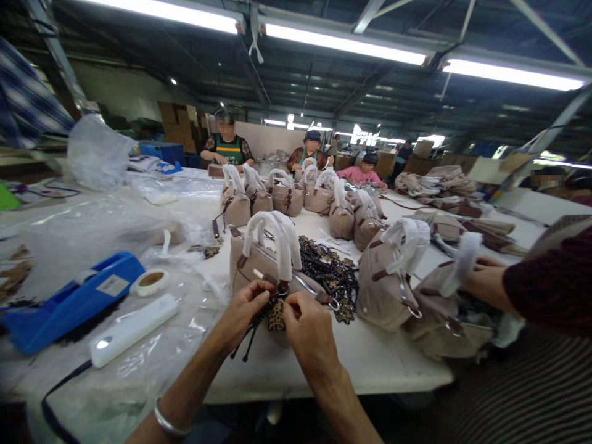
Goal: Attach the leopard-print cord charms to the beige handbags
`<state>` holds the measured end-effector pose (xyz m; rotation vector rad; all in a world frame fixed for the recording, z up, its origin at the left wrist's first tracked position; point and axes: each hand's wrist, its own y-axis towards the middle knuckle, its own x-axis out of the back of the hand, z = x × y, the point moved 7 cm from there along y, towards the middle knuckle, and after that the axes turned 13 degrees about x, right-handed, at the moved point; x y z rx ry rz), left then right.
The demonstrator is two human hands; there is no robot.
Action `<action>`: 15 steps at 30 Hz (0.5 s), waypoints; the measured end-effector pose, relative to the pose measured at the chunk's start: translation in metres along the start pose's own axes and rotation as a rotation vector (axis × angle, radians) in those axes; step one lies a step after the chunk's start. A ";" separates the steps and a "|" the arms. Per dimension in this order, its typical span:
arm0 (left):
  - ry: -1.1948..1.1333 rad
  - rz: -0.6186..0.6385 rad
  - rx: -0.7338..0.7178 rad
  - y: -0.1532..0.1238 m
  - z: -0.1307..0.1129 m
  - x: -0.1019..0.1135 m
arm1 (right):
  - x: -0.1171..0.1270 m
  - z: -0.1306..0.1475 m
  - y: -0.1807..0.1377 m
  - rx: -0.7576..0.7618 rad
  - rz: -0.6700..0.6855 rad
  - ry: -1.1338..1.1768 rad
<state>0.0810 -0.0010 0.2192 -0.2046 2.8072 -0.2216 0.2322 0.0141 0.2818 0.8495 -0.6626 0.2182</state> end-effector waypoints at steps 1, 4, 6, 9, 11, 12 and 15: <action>0.011 -0.014 0.009 0.000 0.001 0.001 | -0.001 0.001 0.001 -0.004 0.001 -0.006; 0.078 -0.057 0.003 -0.002 0.001 0.002 | -0.003 0.004 0.004 0.011 0.005 -0.048; 0.153 -0.086 -0.023 -0.003 -0.002 0.002 | -0.005 0.006 0.006 0.043 0.022 -0.094; 0.278 -0.139 -0.053 -0.004 -0.007 0.001 | -0.010 0.009 0.009 0.089 0.050 -0.149; 0.344 -0.174 -0.063 -0.004 -0.010 0.001 | -0.012 0.009 0.010 0.099 0.047 -0.166; 0.374 -0.188 -0.070 -0.004 -0.012 0.002 | -0.012 0.009 0.010 0.099 0.043 -0.167; 0.438 -0.198 -0.113 -0.004 -0.015 0.000 | -0.012 0.008 0.009 0.100 0.043 -0.153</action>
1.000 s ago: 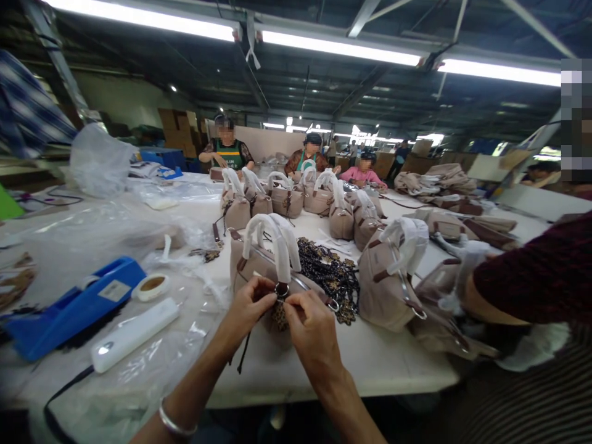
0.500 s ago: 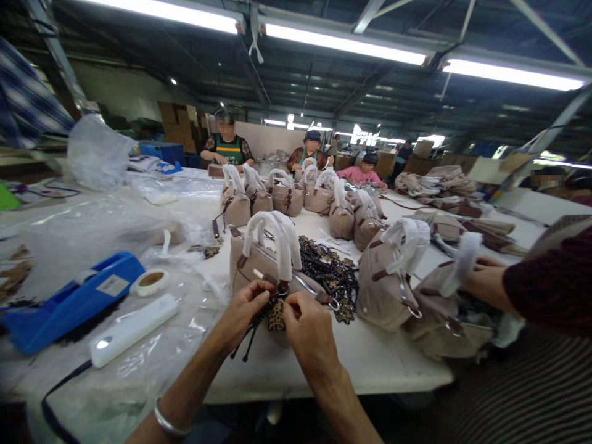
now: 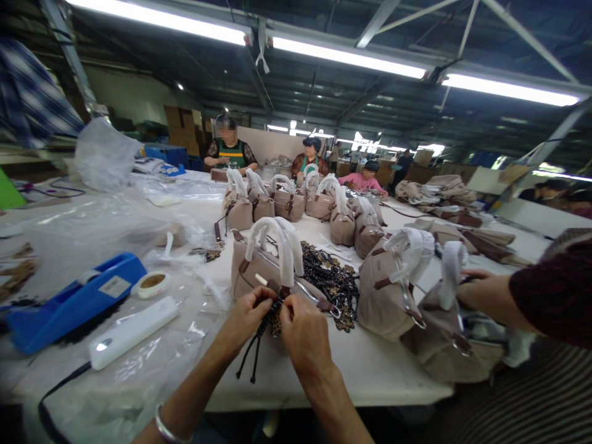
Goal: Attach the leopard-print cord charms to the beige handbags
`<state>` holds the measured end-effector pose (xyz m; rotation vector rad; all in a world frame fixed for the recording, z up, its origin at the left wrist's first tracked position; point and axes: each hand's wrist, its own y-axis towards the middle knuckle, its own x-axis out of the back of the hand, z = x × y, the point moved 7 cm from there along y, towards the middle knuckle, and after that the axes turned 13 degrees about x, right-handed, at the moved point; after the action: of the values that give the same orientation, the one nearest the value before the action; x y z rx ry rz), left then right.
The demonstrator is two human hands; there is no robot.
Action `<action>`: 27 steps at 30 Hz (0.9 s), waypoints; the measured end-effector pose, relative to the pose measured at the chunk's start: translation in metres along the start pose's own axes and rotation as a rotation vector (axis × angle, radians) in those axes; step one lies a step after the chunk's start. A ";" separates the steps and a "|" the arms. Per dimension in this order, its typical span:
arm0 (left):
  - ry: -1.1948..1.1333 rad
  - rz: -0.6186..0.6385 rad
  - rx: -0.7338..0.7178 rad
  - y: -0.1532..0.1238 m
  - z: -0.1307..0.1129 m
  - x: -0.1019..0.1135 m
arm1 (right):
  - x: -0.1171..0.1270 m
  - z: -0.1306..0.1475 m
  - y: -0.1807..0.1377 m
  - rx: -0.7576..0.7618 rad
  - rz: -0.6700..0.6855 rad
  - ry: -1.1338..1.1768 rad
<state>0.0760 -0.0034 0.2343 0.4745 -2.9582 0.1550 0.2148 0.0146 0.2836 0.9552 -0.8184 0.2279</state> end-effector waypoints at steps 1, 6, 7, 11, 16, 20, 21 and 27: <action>0.007 0.005 -0.009 0.000 0.000 0.000 | 0.000 0.000 -0.001 -0.001 0.006 0.004; -0.001 0.032 -0.005 0.002 0.003 -0.002 | -0.002 -0.004 -0.004 -0.031 0.029 -0.008; 0.004 0.030 -0.019 0.002 0.002 -0.001 | -0.003 -0.004 -0.004 -0.037 0.027 -0.008; 0.055 0.037 -0.073 0.002 -0.006 -0.002 | -0.006 -0.005 -0.001 -0.028 0.020 0.022; 0.155 -0.015 -0.113 -0.001 -0.016 0.001 | -0.008 0.000 0.003 0.032 0.036 0.018; 0.249 -0.083 -0.190 -0.004 -0.020 0.002 | -0.008 0.004 0.002 0.100 0.061 -0.039; 0.262 -0.111 -0.199 -0.005 -0.020 0.003 | -0.007 0.006 0.002 0.118 0.061 -0.057; 0.191 -0.209 -0.263 -0.019 -0.025 0.005 | 0.018 0.015 0.008 0.179 -0.115 -0.008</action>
<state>0.0803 -0.0200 0.2612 0.6833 -2.6689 -0.1975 0.2155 0.0046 0.3059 1.1681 -0.7564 0.1998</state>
